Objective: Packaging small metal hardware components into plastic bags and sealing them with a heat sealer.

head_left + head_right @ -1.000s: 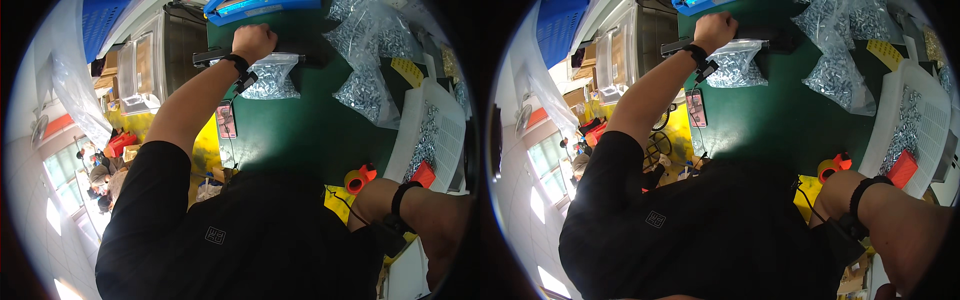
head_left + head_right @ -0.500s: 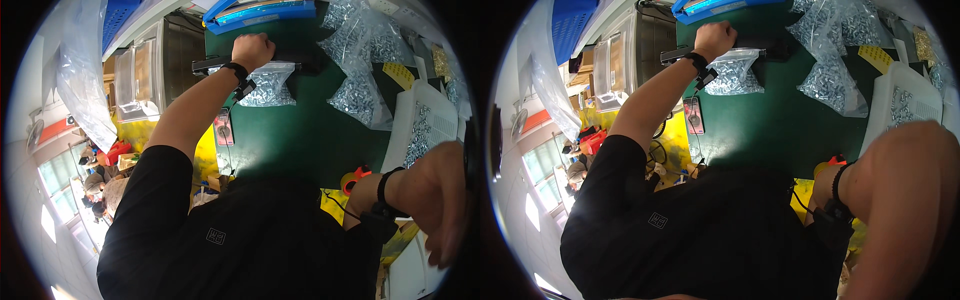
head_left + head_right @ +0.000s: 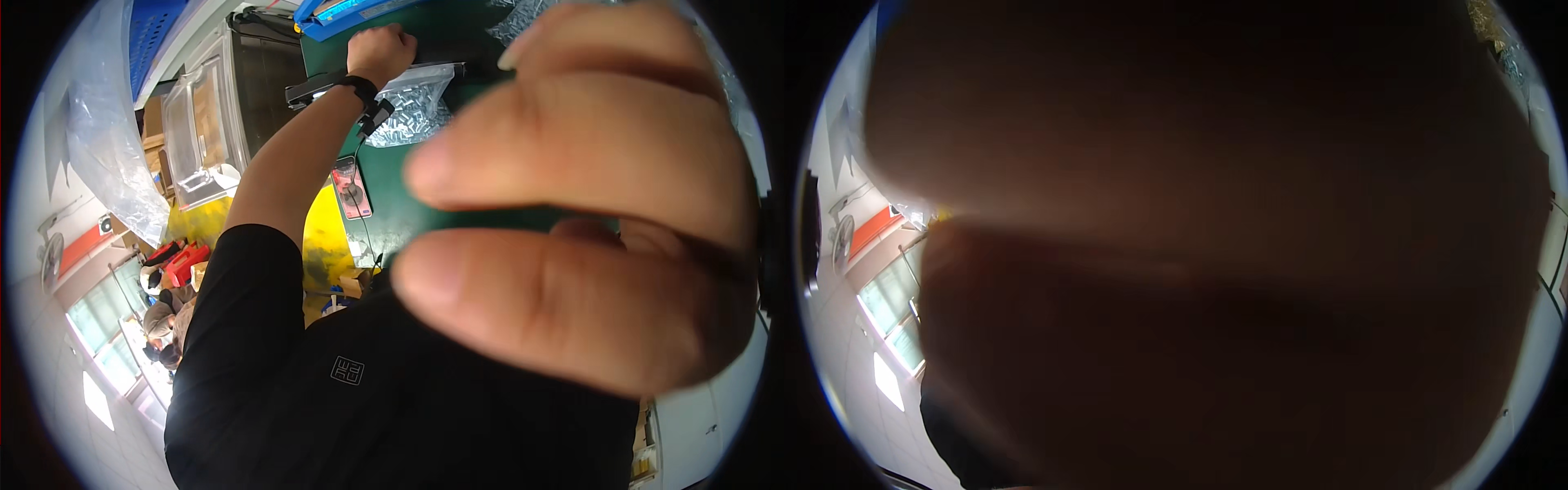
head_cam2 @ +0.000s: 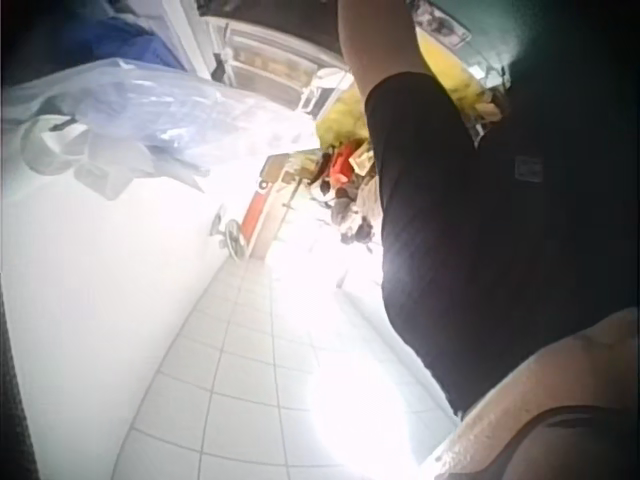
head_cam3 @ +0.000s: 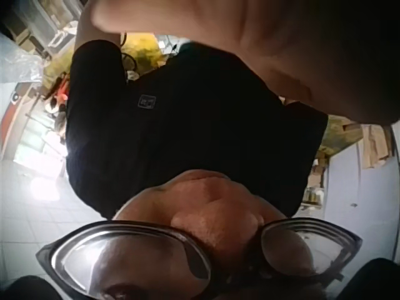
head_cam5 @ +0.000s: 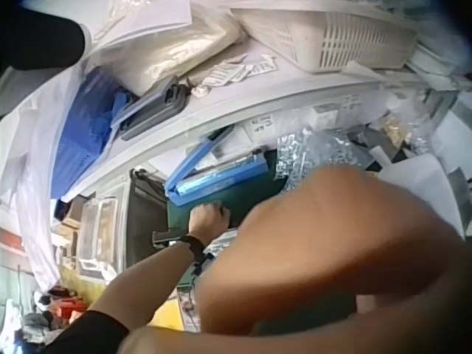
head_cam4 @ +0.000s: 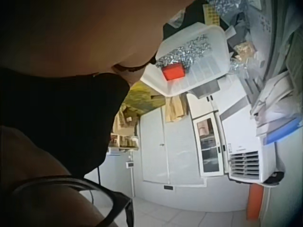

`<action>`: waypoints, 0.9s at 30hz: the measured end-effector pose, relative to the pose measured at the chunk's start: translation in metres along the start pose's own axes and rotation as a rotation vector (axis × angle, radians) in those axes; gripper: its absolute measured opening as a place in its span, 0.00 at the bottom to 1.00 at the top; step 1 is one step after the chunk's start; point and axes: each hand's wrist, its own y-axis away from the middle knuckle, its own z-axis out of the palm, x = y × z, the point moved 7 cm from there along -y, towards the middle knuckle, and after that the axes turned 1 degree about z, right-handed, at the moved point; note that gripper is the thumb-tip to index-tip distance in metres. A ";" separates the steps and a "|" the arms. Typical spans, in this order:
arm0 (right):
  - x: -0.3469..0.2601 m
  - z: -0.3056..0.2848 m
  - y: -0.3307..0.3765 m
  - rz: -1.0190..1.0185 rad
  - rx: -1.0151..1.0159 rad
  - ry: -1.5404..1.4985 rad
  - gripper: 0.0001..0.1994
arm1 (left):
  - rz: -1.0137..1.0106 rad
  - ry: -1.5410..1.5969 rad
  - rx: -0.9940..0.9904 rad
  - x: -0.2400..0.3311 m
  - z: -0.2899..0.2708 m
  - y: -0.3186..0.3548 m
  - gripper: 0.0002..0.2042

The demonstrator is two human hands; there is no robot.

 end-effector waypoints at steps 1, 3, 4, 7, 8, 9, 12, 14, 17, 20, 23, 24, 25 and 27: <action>-0.003 0.001 -0.001 0.006 -0.002 0.016 0.08 | -0.003 0.014 -0.019 0.003 0.001 0.006 0.15; -0.008 -0.001 -0.004 0.006 -0.015 0.062 0.08 | -0.009 0.042 -0.038 0.007 -0.001 0.008 0.15; -0.009 -0.003 -0.007 0.001 -0.026 0.090 0.08 | 0.001 0.046 -0.017 0.009 -0.006 0.002 0.15; -0.014 -0.002 -0.009 0.017 -0.043 0.131 0.08 | -0.015 0.117 -0.075 0.007 -0.008 0.014 0.15; -0.015 -0.001 -0.010 0.021 -0.047 0.142 0.08 | -0.012 0.118 -0.072 0.006 -0.009 0.013 0.15; -0.015 0.000 -0.011 0.025 -0.050 0.152 0.08 | -0.026 0.115 -0.073 0.006 -0.008 0.014 0.15; -0.013 0.005 -0.013 0.040 -0.058 0.174 0.08 | -0.070 0.106 -0.083 0.004 -0.004 0.013 0.15; -0.013 0.006 -0.015 0.047 -0.064 0.189 0.09 | -0.102 0.098 -0.087 0.003 -0.001 0.010 0.15; -0.012 0.008 -0.015 0.066 -0.070 0.210 0.09 | -0.087 0.086 -0.080 0.002 0.003 0.007 0.15; -0.013 0.009 -0.018 0.097 -0.075 0.238 0.09 | -0.023 0.079 -0.060 0.007 0.007 -0.002 0.15; -0.011 0.024 -0.016 0.101 -0.087 0.210 0.10 | -0.035 0.007 -0.022 -0.009 0.005 0.009 0.15; -0.010 0.029 -0.017 0.098 -0.094 0.198 0.10 | -0.053 -0.003 -0.027 -0.016 0.005 0.018 0.15; -0.013 0.033 -0.014 0.107 -0.101 0.221 0.10 | -0.043 0.011 -0.019 -0.010 0.005 0.013 0.15; -0.010 0.032 -0.015 0.237 0.030 0.212 0.13 | -0.034 0.033 0.006 -0.002 0.001 0.004 0.15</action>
